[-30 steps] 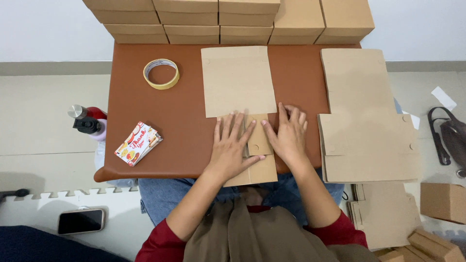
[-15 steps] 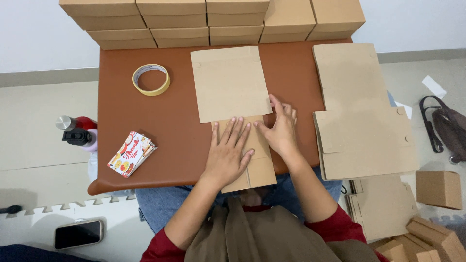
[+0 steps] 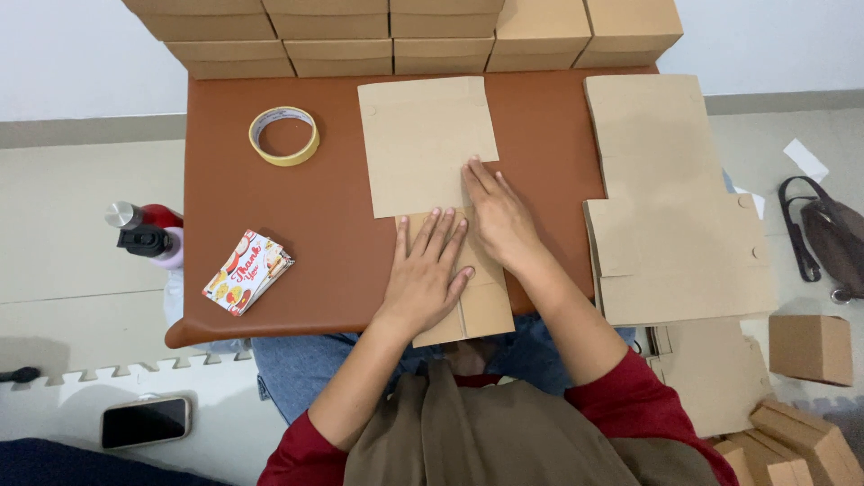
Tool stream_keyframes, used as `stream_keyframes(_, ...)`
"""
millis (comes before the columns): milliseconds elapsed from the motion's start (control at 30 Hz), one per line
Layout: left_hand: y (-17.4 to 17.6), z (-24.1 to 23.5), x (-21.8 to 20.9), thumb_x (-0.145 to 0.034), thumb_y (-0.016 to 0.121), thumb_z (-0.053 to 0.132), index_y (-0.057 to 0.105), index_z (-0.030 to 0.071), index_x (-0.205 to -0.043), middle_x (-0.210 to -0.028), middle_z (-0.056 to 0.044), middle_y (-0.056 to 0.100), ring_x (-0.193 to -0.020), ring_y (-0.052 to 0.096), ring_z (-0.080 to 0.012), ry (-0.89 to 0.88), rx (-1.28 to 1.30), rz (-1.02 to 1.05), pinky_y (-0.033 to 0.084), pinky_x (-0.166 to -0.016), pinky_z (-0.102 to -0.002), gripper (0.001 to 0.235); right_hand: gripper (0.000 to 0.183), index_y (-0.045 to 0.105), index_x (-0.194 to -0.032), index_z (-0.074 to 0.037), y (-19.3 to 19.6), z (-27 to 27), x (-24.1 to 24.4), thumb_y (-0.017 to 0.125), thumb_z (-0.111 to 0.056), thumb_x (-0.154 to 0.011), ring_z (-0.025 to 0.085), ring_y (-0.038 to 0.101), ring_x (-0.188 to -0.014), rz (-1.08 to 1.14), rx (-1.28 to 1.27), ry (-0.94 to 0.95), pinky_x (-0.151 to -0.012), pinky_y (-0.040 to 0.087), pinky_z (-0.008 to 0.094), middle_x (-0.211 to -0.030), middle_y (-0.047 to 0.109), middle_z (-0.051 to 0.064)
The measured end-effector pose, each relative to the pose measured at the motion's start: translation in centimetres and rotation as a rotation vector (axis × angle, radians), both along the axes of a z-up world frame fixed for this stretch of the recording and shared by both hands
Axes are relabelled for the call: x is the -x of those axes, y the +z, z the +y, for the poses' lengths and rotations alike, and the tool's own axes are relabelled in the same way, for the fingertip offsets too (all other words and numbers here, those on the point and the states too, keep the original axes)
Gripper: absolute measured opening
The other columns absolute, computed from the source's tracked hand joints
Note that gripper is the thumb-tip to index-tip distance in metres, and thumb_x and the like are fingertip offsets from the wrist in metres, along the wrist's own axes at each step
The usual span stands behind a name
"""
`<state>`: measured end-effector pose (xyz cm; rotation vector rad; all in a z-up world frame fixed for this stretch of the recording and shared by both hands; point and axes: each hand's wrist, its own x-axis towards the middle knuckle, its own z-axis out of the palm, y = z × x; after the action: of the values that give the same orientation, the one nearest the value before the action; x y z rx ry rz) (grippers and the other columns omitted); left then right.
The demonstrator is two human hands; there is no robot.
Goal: Assembling a small cardboard box from a flat template by folding and tucking flaps.
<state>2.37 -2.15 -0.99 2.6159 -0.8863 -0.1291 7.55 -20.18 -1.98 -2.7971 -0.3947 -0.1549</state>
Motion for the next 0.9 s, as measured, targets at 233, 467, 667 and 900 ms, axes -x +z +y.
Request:
stream_keyframes(233, 1.6, 0.6, 0.1, -0.105, 0.036, 0.014, 0.013, 0.002, -0.158, -0.161, -0.03, 0.018, -0.15, 0.023, -0.046, 0.209, 0.467, 0.129, 0.02, -0.122, -0.06, 0.059, 0.058, 0.033, -0.157, -0.004, 0.4, 2.2, 1.0, 0.04, -0.033, -0.107, 0.039, 0.023, -0.152, 0.062, 0.034, -0.019, -0.122, 0.02, 0.052, -0.16, 0.03, 0.028)
stream_keyframes(467, -0.9, -0.2, -1.5, -0.089, 0.074, 0.036, 0.014, -0.004, -0.159, -0.155, -0.036, 0.025, -0.15, 0.017, -0.0493, 0.618, 0.19, -0.027, 0.0, -0.118, -0.067, 0.101, 0.062, 0.032, -0.158, -0.005, 0.0, 2.2, 1.2, 0.04, -0.038, -0.107, 0.038, 0.014, -0.155, 0.09, -0.006, -0.047, -0.125, 0.01, 0.05, -0.163, 0.024, 0.029)
stream_keyframes(667, 1.8, -0.1, -1.6, -0.09, 0.072, 0.011, 0.017, -0.004, -0.158, -0.14, -0.029, 0.046, -0.138, 0.045, -0.0427, 0.458, 0.326, 0.005, 0.022, -0.122, -0.052, 0.088, 0.057, 0.029, -0.158, -0.004, -0.6, 1.7, 0.8, 0.034, -0.03, -0.108, 0.038, 0.016, -0.154, 0.088, -0.108, -0.042, -0.124, 0.01, 0.051, -0.162, 0.025, 0.029)
stream_keyframes(900, -5.1, 2.0, -7.1, -0.103, 0.048, 0.022, 0.06, 0.012, -0.139, -0.112, -0.004, 0.065, -0.107, 0.062, -0.0232, 0.429, 0.201, -0.195, 0.046, -0.091, -0.038, 0.039, 0.066, 0.029, -0.156, -0.004, -0.6, 1.1, 0.7, 0.037, 0.008, -0.092, 0.041, 0.026, -0.15, 0.045, -0.23, -0.025, -0.122, 0.017, 0.055, -0.157, 0.035, 0.03)
